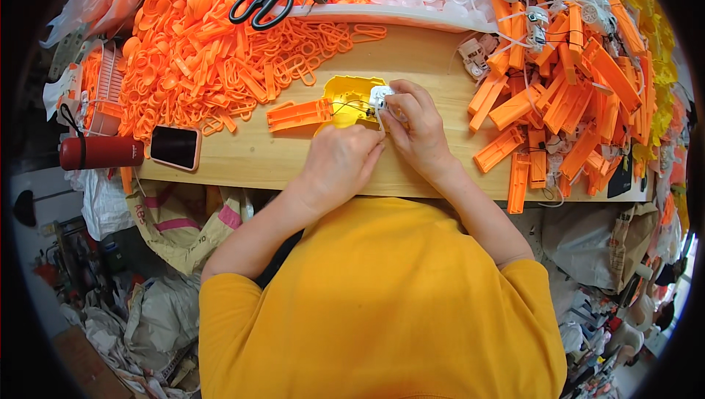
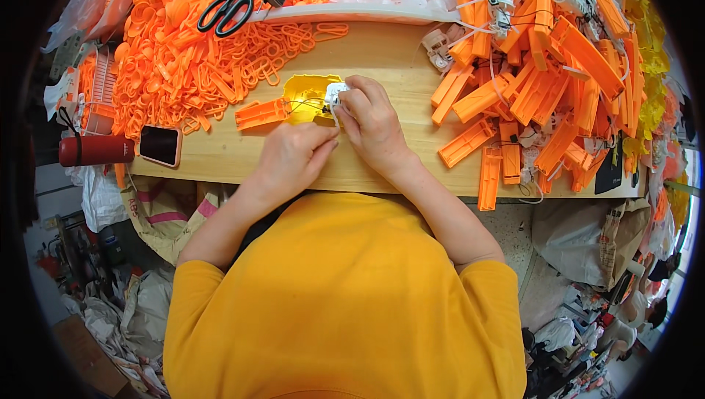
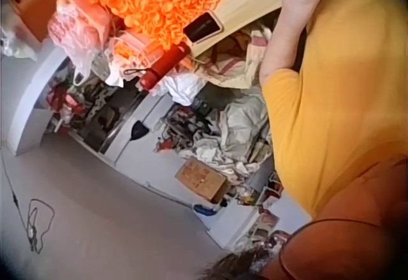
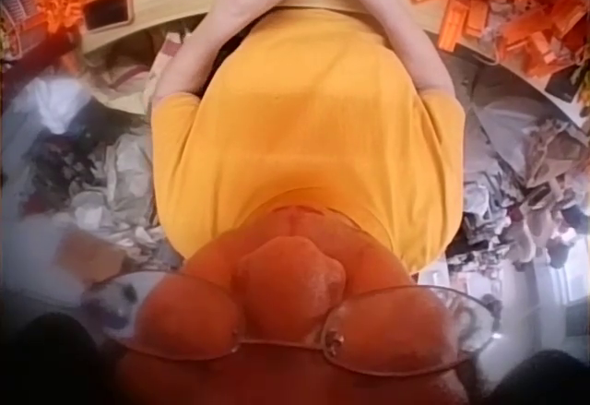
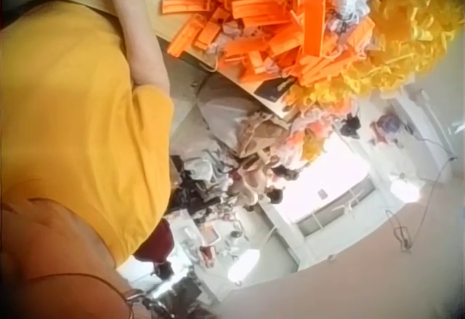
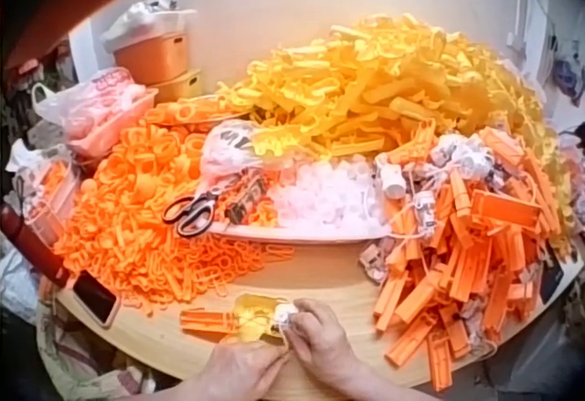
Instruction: Assembling toy guns from plastic components at a workbench.
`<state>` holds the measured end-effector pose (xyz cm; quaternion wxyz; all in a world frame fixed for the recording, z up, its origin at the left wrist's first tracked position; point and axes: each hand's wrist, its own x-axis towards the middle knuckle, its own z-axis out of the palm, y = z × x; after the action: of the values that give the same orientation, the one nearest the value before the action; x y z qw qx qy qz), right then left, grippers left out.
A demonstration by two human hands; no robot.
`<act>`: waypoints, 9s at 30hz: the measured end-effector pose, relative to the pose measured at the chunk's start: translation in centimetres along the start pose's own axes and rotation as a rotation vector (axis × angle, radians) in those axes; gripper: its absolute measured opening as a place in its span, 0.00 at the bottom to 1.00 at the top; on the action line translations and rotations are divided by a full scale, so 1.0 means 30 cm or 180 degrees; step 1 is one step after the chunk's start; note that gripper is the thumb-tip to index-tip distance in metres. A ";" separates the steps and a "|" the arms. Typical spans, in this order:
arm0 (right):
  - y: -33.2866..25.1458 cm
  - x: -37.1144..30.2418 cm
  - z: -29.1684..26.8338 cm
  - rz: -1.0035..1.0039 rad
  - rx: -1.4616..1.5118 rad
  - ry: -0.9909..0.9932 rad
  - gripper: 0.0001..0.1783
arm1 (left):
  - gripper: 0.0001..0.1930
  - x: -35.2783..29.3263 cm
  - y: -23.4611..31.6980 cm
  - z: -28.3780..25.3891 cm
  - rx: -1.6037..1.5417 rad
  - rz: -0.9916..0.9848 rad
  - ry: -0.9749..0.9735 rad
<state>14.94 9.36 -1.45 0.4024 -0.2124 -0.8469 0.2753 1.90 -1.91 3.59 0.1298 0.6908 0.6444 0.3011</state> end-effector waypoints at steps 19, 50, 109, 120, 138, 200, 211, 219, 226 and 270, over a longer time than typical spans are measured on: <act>0.025 0.008 -0.045 0.0151 0.0007 -0.0171 0.17 | 0.09 0.089 -0.108 -0.057 0.0531 0.0728 0.0906; 0.026 0.006 -0.053 0.0024 -0.0063 -0.0104 0.18 | 0.07 0.194 -0.150 0.000 -0.0998 -0.1384 -0.0462; 0.086 0.075 -0.048 -0.0214 0.0210 -0.0314 0.18 | 0.18 0.163 -0.136 -0.142 -0.0638 -0.0876 -0.0059; 0.104 0.081 -0.013 -0.0616 0.0174 -0.0135 0.20 | 0.05 0.637 -0.264 -0.195 0.2562 0.0381 0.0560; 0.101 0.077 -0.019 -0.0599 0.0136 -0.0112 0.19 | 0.06 0.553 -0.281 -0.249 0.0007 0.0772 0.0815; 0.126 0.155 -0.045 -0.0631 -0.0169 -0.0576 0.15 | 0.08 0.086 -0.133 -0.007 0.0848 0.0918 0.0551; 0.120 0.165 -0.071 -0.0615 -0.0661 -0.0400 0.16 | 0.18 0.584 -0.285 -0.282 0.1841 -0.0937 0.0811; 0.072 0.105 -0.089 -0.0158 -0.0591 0.0093 0.15 | 0.26 0.640 -0.301 -0.364 0.1474 -0.1349 -0.0559; -0.010 0.037 -0.048 0.0052 -0.0993 -0.0083 0.14 | 0.18 0.399 -0.184 -0.368 -0.0817 -0.0943 0.1226; -0.044 0.020 0.019 0.0145 -0.1115 0.0047 0.14 | 0.18 0.706 -0.265 -0.337 0.0835 -0.1396 -0.0479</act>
<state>13.94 8.54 -0.57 0.3591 -0.3004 -0.8738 0.1310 -10.70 17.57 12.27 0.1489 0.5661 0.8007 0.1274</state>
